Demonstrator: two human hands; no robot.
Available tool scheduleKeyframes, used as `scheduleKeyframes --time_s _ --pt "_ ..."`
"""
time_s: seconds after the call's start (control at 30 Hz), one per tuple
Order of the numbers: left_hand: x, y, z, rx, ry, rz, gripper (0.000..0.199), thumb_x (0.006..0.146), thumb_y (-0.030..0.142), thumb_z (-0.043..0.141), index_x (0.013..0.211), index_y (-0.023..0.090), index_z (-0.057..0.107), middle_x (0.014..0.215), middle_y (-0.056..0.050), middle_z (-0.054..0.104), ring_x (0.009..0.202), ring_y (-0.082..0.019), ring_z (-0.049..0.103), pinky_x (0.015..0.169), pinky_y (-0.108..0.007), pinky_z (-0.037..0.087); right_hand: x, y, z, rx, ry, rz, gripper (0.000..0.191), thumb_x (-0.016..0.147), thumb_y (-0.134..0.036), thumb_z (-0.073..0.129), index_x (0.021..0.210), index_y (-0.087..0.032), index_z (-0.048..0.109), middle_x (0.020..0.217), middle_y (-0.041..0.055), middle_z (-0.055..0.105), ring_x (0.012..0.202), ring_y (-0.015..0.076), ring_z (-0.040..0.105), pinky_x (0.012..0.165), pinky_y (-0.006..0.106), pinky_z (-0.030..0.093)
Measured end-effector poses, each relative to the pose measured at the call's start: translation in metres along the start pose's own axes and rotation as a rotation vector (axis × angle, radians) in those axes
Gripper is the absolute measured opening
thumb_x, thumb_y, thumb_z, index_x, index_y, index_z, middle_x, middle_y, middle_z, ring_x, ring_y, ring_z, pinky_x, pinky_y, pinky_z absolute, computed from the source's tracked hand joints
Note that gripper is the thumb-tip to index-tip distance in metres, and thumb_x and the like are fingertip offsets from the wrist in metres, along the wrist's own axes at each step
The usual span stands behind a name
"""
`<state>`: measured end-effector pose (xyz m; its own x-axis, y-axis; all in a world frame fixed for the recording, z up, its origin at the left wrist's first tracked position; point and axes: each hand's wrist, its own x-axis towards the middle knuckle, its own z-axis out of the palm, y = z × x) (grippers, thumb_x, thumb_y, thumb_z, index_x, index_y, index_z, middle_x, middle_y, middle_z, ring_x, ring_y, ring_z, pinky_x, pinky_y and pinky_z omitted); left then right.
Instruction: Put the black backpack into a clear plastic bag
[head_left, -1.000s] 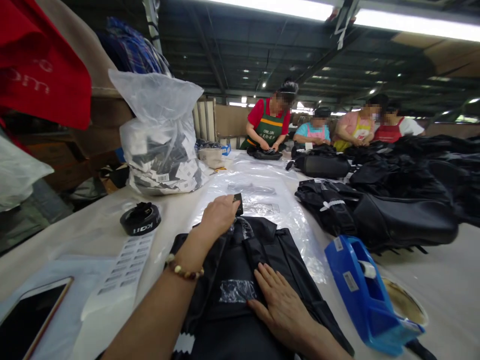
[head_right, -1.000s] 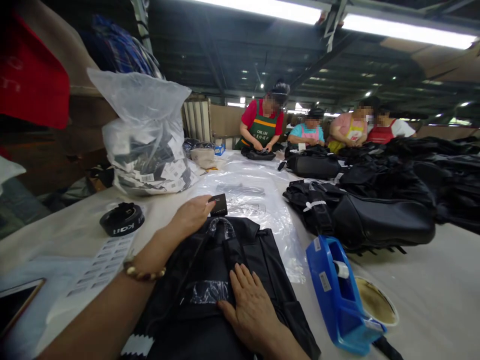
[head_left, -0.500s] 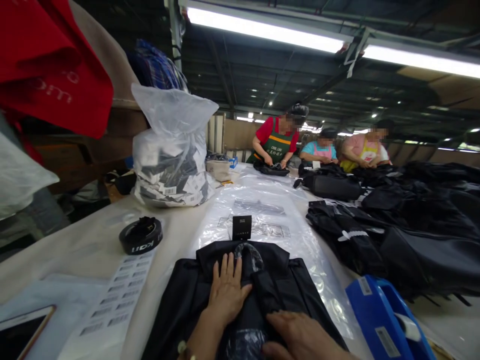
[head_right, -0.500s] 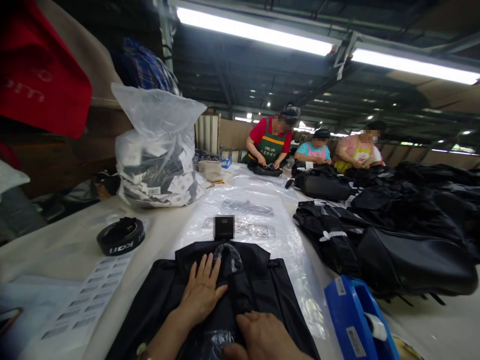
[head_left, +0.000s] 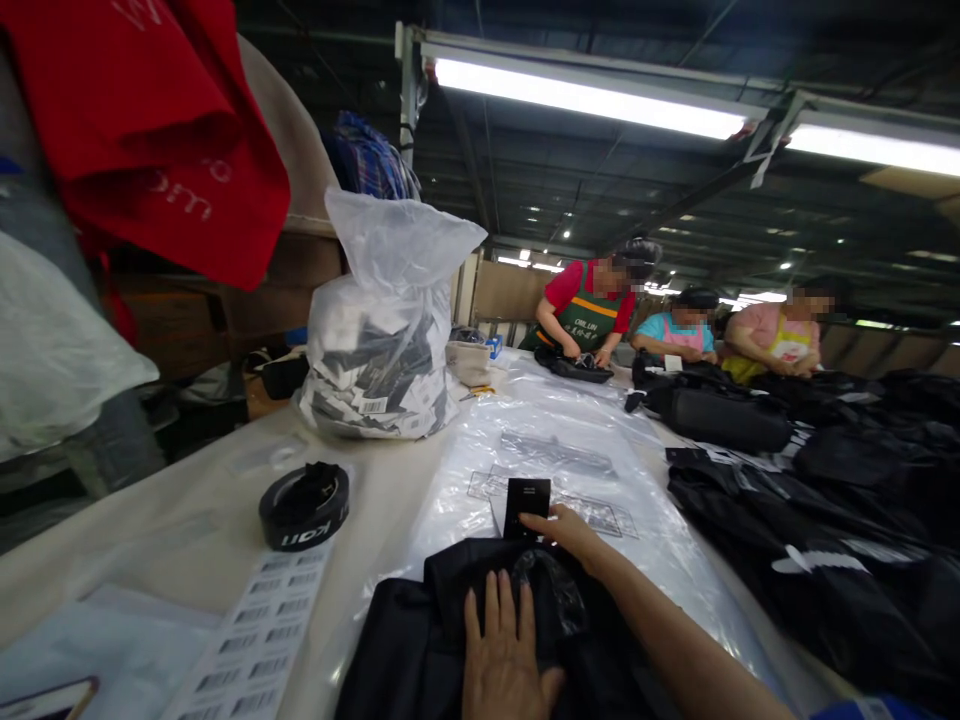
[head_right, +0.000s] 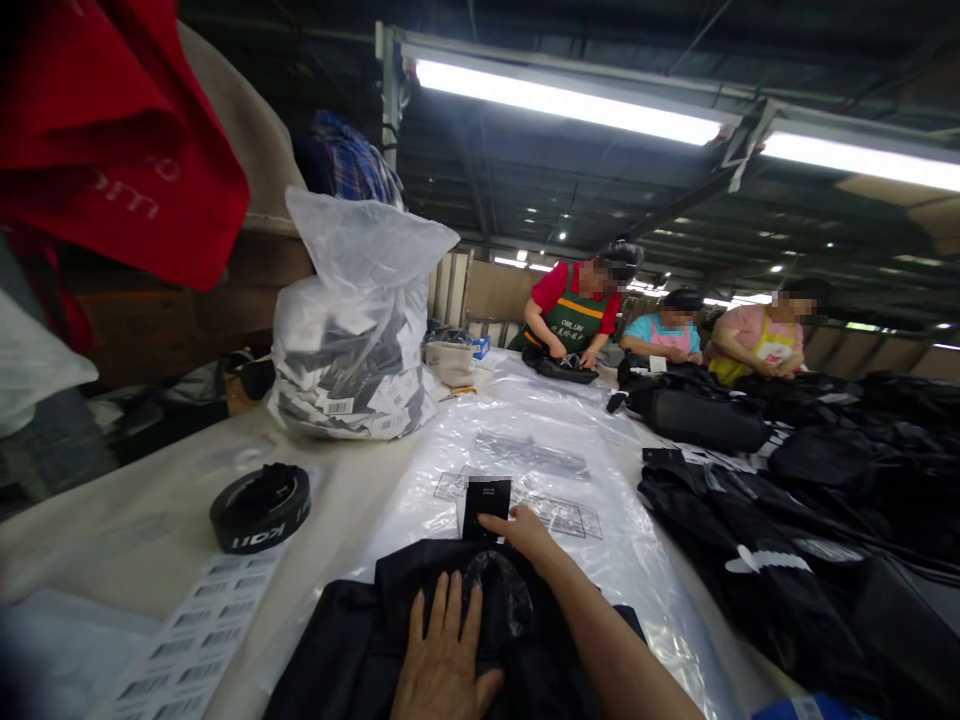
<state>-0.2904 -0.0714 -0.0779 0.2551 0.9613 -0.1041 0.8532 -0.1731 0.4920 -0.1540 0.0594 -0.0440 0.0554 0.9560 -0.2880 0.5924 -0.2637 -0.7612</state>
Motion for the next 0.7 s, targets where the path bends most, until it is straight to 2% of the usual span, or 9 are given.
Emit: scheduleKeyframes --time_s 0.1,0.27,0.4,0.5,0.6,0.7 --pt "0.001 0.001 -0.005 -0.058 -0.039 -0.005 0.082 0.079 0.069 0.029 0.139 0.014 0.021 0.146 -0.02 0.006 0.135 -0.033 -0.002 0.109 -0.059 0.001 0.009 -0.006 0.01 0.151 -0.074 0.066 0.037 0.069 -0.048 0.067 0.078 -0.012 0.066 0.068 0.0054 0.066 0.059 0.0144 0.057 0.055 0.025 0.04" --pt "0.006 -0.001 -0.004 -0.106 -0.071 -0.001 0.087 0.075 0.07 0.038 0.138 0.013 0.022 0.144 -0.021 0.005 0.135 -0.035 -0.001 0.109 -0.06 0.001 0.025 -0.005 0.027 0.446 -0.133 0.133 0.025 0.065 -0.034 0.07 0.075 -0.012 0.065 0.073 0.0065 0.068 0.061 0.0148 0.061 0.058 0.025 0.046" --pt "0.009 -0.004 0.011 -0.072 0.084 0.003 0.082 0.074 0.069 0.042 0.135 0.015 0.032 0.142 -0.021 0.017 0.134 -0.037 0.012 0.108 -0.063 0.011 0.033 -0.002 0.035 0.608 -0.14 0.147 0.016 0.056 -0.022 0.07 0.063 -0.012 0.059 0.056 0.0048 0.062 0.046 0.0136 0.055 0.049 0.027 0.044" --pt "0.01 -0.005 0.023 -0.022 0.223 0.018 0.075 0.074 0.066 0.046 0.131 0.017 0.039 0.139 -0.02 0.027 0.132 -0.038 0.024 0.106 -0.064 0.02 0.034 -0.008 0.032 0.73 -0.128 0.038 0.022 0.05 -0.019 0.07 0.067 -0.015 0.058 0.056 0.0004 0.062 0.048 0.0116 0.054 0.05 0.024 0.043" --pt "0.01 -0.006 0.028 0.026 0.337 0.005 0.069 0.076 0.061 0.048 0.13 0.019 0.042 0.138 -0.02 0.032 0.131 -0.036 0.028 0.107 -0.061 0.022 0.027 -0.019 0.022 0.827 -0.114 -0.127 0.031 0.045 -0.023 0.072 0.072 -0.018 0.058 0.064 -0.0032 0.064 0.062 0.0128 0.059 0.064 0.026 0.047" --pt "0.011 -0.006 0.024 0.004 0.211 0.01 0.072 0.075 0.06 0.05 0.132 0.018 0.038 0.14 -0.02 0.027 0.132 -0.038 0.023 0.107 -0.063 0.018 0.009 -0.025 0.007 0.809 -0.136 -0.264 0.033 0.042 -0.023 0.075 0.071 -0.018 0.06 0.066 -0.0033 0.064 0.067 0.0147 0.059 0.071 0.03 0.046"
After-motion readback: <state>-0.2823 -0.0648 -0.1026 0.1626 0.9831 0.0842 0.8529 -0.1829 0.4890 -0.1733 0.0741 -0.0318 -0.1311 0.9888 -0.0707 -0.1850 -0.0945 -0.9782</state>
